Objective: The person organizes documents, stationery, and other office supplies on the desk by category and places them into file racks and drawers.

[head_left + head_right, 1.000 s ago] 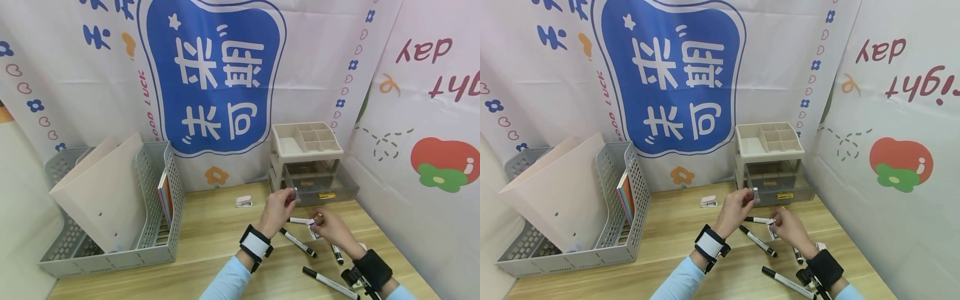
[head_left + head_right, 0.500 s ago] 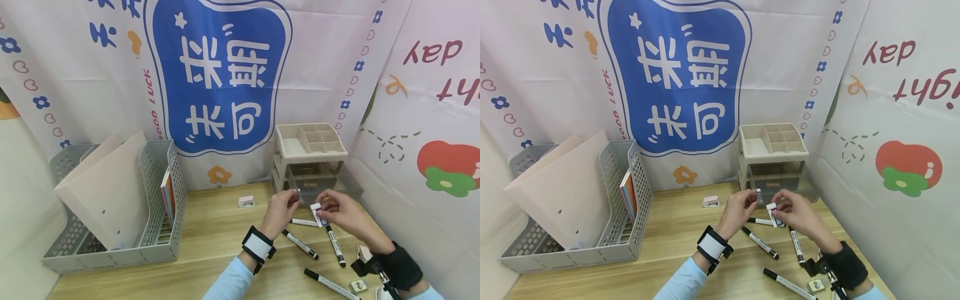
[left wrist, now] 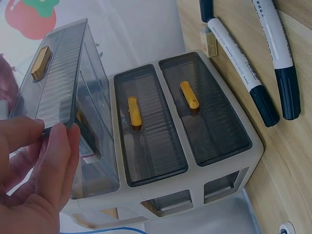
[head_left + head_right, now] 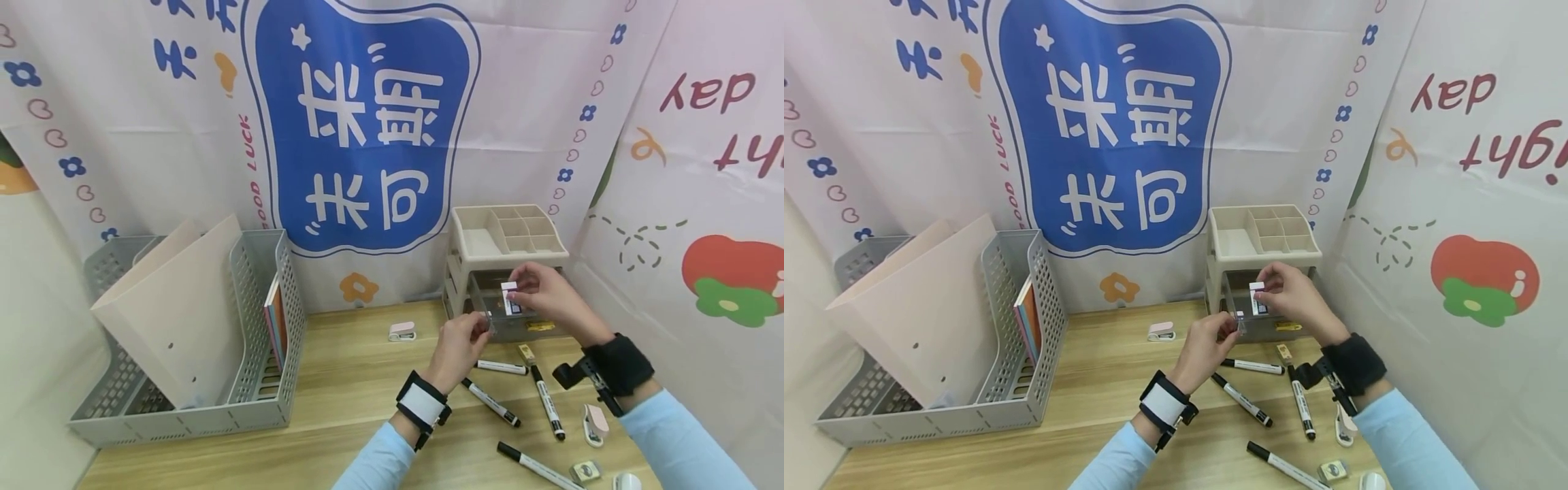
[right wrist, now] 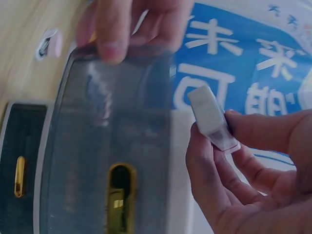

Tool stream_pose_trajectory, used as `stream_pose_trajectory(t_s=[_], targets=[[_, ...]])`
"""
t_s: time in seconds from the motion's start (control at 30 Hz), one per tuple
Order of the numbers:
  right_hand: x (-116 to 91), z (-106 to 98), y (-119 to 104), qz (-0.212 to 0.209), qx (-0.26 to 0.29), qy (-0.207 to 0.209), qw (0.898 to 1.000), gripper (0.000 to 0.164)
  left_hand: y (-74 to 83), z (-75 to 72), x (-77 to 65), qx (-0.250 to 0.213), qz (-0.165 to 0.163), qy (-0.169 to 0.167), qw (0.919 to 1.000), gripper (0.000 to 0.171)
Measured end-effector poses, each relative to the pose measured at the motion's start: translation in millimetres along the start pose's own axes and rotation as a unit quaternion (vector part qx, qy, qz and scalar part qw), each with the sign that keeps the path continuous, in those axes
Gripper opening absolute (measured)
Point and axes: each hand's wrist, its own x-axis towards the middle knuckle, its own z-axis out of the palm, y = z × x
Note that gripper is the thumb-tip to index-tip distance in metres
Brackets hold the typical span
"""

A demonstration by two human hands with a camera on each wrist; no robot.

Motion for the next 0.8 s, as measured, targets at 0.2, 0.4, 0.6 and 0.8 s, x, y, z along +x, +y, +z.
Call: stream_pose_trajectory(t_s=[0.2,0.4,0.6,0.8], targets=[[20,7,15,0.026,-0.027,-0.036,0.999,0.026,1.4,0.9,0.0,0.003,-0.003,-0.004,1.0,0.009],[30,11,23,0.047,-0.066,-0.098,0.992,0.016,3.2,1.1,0.3,0.006,-0.005,-0.008,0.9999,0.011],[36,11,24,0.023,-0.089,-0.146,0.985,0.014,3.8,0.1,1.3,0.007,-0.003,-0.003,1.0,0.01],[42,15,23,0.022,-0.122,-0.17,0.978,0.02,2.4,-0.9,0.7,0.013,0.003,0.004,0.9999,0.009]])
